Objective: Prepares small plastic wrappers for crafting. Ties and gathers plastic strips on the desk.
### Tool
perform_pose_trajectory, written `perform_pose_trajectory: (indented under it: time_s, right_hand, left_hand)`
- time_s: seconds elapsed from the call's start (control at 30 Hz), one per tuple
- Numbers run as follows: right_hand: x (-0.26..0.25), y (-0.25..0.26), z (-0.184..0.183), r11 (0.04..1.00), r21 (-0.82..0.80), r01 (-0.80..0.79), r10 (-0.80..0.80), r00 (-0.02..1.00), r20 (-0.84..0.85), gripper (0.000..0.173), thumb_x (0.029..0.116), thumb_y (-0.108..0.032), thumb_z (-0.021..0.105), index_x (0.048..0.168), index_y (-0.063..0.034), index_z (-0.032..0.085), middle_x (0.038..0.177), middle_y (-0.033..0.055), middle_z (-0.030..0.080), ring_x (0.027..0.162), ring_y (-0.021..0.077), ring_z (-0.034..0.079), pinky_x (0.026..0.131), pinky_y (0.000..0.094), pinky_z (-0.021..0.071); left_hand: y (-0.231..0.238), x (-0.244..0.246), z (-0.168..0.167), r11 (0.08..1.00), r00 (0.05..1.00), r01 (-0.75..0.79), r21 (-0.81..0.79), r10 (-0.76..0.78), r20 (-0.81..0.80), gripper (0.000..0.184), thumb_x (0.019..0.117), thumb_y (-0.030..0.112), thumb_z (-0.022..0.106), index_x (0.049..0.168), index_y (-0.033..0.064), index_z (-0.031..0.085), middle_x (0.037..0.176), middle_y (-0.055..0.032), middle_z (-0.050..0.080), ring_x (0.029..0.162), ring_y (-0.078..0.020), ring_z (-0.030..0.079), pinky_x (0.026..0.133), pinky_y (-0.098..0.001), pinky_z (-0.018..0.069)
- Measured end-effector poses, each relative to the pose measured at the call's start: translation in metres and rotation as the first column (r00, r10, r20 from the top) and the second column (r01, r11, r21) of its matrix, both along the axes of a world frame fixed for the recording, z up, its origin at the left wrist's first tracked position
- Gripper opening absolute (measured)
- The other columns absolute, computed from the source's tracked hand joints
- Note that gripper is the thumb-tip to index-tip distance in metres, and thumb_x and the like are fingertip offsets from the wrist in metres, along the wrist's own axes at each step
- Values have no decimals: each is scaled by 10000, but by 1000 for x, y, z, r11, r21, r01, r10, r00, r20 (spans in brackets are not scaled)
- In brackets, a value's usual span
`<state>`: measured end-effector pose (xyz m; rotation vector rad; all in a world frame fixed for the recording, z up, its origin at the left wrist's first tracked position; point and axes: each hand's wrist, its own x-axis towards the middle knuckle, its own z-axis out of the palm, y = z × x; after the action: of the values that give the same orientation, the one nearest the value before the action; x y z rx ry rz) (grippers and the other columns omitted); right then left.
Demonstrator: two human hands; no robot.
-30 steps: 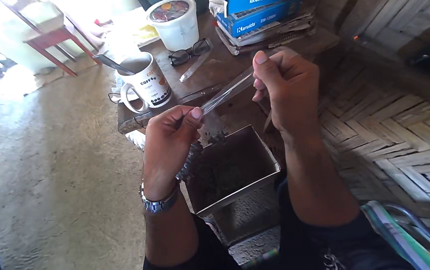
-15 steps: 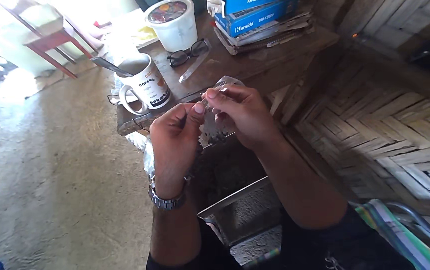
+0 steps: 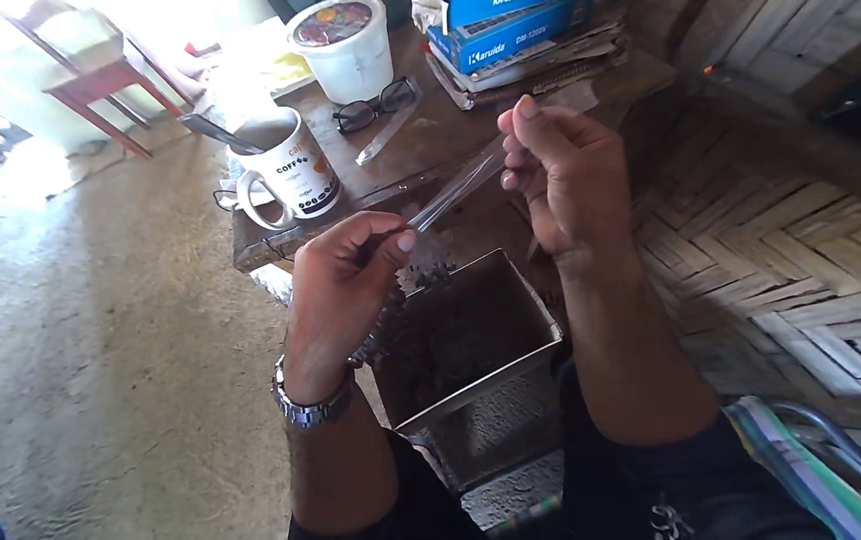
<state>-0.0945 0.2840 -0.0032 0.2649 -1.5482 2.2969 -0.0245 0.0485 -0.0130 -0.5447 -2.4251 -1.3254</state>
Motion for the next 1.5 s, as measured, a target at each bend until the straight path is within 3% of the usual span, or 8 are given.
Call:
perform_pose_trajectory:
  time_s: [0.3, 0.4, 0.47, 0.53, 0.63, 0.87, 1.27, 1.5]
  right_hand:
    - [-4, 12, 0, 946, 178, 270, -225, 945, -238, 291, 984, -235, 717, 739, -105, 627, 654, -24, 617, 513, 78, 559, 469, 239, 500]
    - [1, 6, 3, 995, -14, -99, 96, 986, -139, 413, 1120, -366, 402, 1023, -57, 658, 820, 2, 644, 698, 116, 637, 633, 294, 588]
    - [4, -2, -3, 945, 51, -324, 326, 944, -55, 639, 1076, -596, 288, 1292, -88, 610, 1080, 11, 671, 939, 140, 667, 783, 334, 598]
    - [16, -21, -11, 875, 254, -412, 428, 904, -9, 562, 1073, -520, 424, 1374, -78, 595, 1258, 37, 668, 1059, 148, 661, 851, 333, 590]
    - [36, -51, -17, 853, 325, -408, 422, 906, 29, 326, 1029, -250, 628, 1317, -106, 675, 1148, 43, 715, 912, 146, 699, 777, 306, 615]
    - [22, -52, -22, 950, 0, -312, 311, 948, 68, 186, 1022, -215, 643, 1147, -110, 733, 967, -13, 714, 770, 68, 666, 695, 233, 596]
    - [26, -50, -22, 920, 305, -246, 265, 964, -24, 172, 968, -224, 711, 1104, -123, 741, 1075, 6, 731, 917, 110, 698, 822, 286, 604]
    - [12, -30, -19, 976, 41, -215, 217, 973, -72, 59, 946, -156, 736, 1005, -149, 745, 1028, -30, 733, 864, 96, 696, 813, 283, 609]
  left_hand:
    - [2, -4, -5, 999, 999, 31, -18, -30, 33, 169, 1054, 259, 603, 1024, 138, 716, 882, 14, 745, 723, -119, 717, 641, -300, 628]
    - [8, -7, -10, 994, 999, 19, 112, -22, 30, 203, 1061, 241, 590, 1044, 106, 740, 952, -19, 753, 761, -136, 718, 686, -306, 625]
    - [18, -8, -14, 971, 1000, 12, 239, -15, 12, 236, 1077, 243, 558, 1053, 74, 721, 954, -46, 734, 739, -146, 696, 660, -302, 613]
    - [25, -6, -15, 942, 1000, 1, 336, 1, -6, 238, 1084, 240, 540, 1082, 67, 705, 931, -60, 722, 707, -144, 687, 624, -296, 614]
    - [31, -8, -15, 934, 998, -9, 358, 28, -50, 205, 1072, 155, 542, 1033, 36, 704, 805, -78, 682, 613, -150, 643, 549, -302, 584]
    - [30, -15, -11, 959, 998, -2, 285, 21, -62, 189, 1061, 151, 571, 1037, 25, 709, 786, -56, 681, 611, -133, 626, 543, -299, 567]
    - [23, -14, -10, 970, 998, 19, 241, -5, -60, 118, 1007, 103, 657, 1013, 30, 750, 815, -49, 711, 655, -115, 660, 594, -306, 593]
    - [21, -11, -6, 974, 996, 89, 206, -92, 6, 143, 1010, 144, 666, 984, 42, 763, 809, -41, 702, 639, -113, 638, 565, -301, 572]
